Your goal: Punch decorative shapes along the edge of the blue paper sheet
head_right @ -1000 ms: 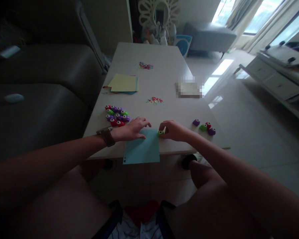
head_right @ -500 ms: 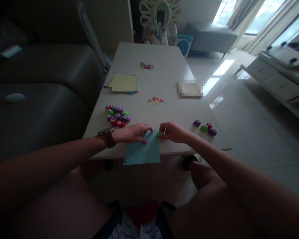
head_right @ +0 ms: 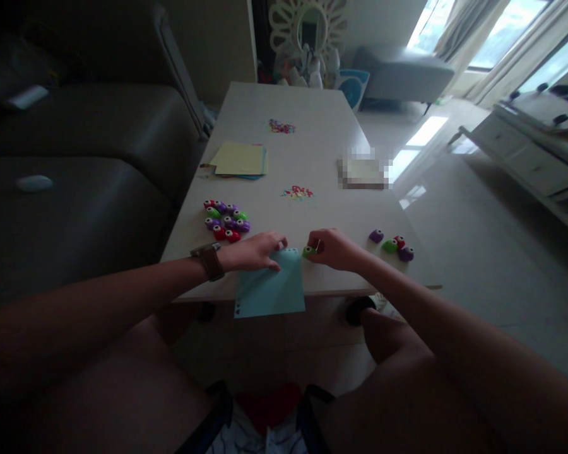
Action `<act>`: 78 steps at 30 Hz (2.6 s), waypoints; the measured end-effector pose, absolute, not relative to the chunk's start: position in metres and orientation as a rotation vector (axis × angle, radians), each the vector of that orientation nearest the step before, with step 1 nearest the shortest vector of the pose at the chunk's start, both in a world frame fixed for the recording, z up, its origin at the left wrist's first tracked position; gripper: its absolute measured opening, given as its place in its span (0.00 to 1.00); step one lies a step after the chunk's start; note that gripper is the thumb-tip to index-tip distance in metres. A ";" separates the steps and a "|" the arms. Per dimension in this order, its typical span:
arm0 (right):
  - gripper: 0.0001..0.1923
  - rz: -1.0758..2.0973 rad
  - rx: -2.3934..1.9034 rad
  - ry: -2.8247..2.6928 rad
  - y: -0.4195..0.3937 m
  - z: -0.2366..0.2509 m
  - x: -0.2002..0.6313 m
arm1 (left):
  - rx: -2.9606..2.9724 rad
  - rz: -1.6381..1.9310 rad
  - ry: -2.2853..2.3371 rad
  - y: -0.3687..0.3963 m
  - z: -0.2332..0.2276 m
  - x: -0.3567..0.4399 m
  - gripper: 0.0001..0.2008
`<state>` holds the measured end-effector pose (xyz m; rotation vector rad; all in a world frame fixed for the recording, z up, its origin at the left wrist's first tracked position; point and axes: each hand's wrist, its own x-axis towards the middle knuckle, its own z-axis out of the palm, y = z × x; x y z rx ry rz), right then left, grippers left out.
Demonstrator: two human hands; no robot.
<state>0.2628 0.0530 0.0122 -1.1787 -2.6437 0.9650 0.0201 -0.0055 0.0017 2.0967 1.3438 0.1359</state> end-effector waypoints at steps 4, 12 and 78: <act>0.06 0.936 -1.104 -2.631 0.051 0.015 0.262 | 2.080 0.112 1.384 -0.006 0.004 0.021 0.27; 0.08 0.937 -1.055 -2.638 0.052 0.012 0.262 | 2.199 0.083 1.400 -0.009 0.004 0.020 0.22; 0.16 1.447 -1.196 -2.503 0.050 0.009 0.257 | 2.175 0.162 1.172 -0.007 -0.002 0.018 0.14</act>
